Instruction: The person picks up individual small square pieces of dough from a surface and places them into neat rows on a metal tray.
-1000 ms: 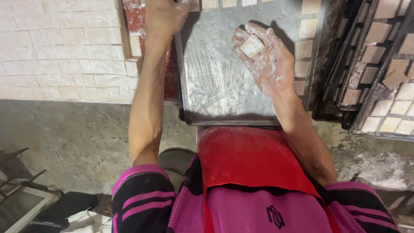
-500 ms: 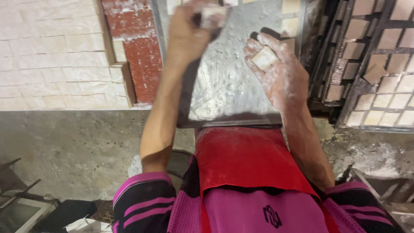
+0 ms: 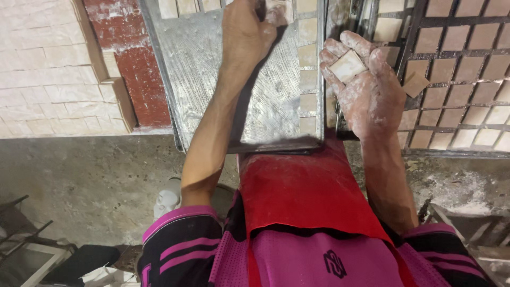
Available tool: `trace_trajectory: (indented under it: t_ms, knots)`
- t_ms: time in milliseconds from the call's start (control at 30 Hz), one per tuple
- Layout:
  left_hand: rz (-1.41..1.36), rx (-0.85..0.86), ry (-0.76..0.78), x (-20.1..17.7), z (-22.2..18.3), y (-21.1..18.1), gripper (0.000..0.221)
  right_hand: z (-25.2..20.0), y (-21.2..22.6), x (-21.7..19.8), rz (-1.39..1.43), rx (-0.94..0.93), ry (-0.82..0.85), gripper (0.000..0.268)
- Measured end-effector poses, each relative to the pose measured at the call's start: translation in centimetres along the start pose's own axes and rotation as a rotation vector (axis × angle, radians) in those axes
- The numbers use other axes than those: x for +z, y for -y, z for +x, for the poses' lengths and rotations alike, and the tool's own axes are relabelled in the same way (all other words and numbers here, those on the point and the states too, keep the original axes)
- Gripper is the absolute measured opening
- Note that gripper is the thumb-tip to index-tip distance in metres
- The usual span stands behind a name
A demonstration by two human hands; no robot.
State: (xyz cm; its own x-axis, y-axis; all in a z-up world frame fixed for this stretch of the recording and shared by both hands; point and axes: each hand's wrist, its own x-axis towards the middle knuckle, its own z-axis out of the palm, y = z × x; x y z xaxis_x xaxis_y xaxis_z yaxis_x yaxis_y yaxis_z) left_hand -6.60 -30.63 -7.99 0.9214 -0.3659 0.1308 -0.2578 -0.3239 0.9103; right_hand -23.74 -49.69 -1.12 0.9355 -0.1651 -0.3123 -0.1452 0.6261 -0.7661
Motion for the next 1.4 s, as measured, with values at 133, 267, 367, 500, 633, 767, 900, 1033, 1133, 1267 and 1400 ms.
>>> trace_trajectory:
  t_ms: [133, 267, 367, 500, 633, 767, 900, 1033, 1133, 1267, 1400]
  knots:
    - [0.114, -0.129, 0.004, -2.5, -0.2, -0.2, 0.008, 0.1, 0.4, 0.5, -0.022, 0.02, 0.02, 0.081]
    - [0.069, -0.104, -0.014, -2.6, -0.5, 0.0, 0.01, 0.7, 0.2, 1.6, -0.007, 0.065, 0.035, 0.073]
    - [0.122, -0.076, -0.031, -2.4, -0.5, 0.1, 0.01, 0.9, -0.2, 2.1, -0.01, 0.056, 0.048, 0.072]
    - [0.224, -0.049, -0.098, -4.1, -1.3, 0.4, 0.013, 1.3, -0.8, 2.9, -0.012, 0.042, 0.069, 0.072]
    - [0.187, -0.08, -0.117, -5.6, -1.8, 2.1, 0.013, 1.1, -1.3, 3.7, 0.014, 0.096, 0.059, 0.073]
    - [0.064, -0.048, -0.11, -5.1, -1.7, 3.0, 0.007, 1.8, -1.9, 5.2, -0.034, 0.102, 0.093, 0.075]
    - [0.16, -0.06, -0.129, -6.5, -2.4, 3.0, 0.01, 1.8, -2.4, 5.6, -0.048, 0.08, 0.13, 0.079]
    - [0.216, 0.02, -0.17, -8.4, -2.8, 3.8, 0.01, 2.1, -3.4, 6.1, -0.038, 0.1, 0.108, 0.077]
    - [0.276, -0.057, -0.132, -7.9, -2.6, 3.6, 0.008, 2.3, -4.0, 7.2, -0.021, 0.1, 0.144, 0.074]
    - [0.33, 0.169, -0.18, -9.3, -3.3, 0.2, 0.008, 2.8, -4.4, 8.4, -0.032, 0.056, 0.204, 0.072]
    - [0.056, -0.296, 0.176, -9.4, -6.5, -4.4, 0.037, 4.1, -5.6, 9.7, 0.019, 0.126, 0.207, 0.076]
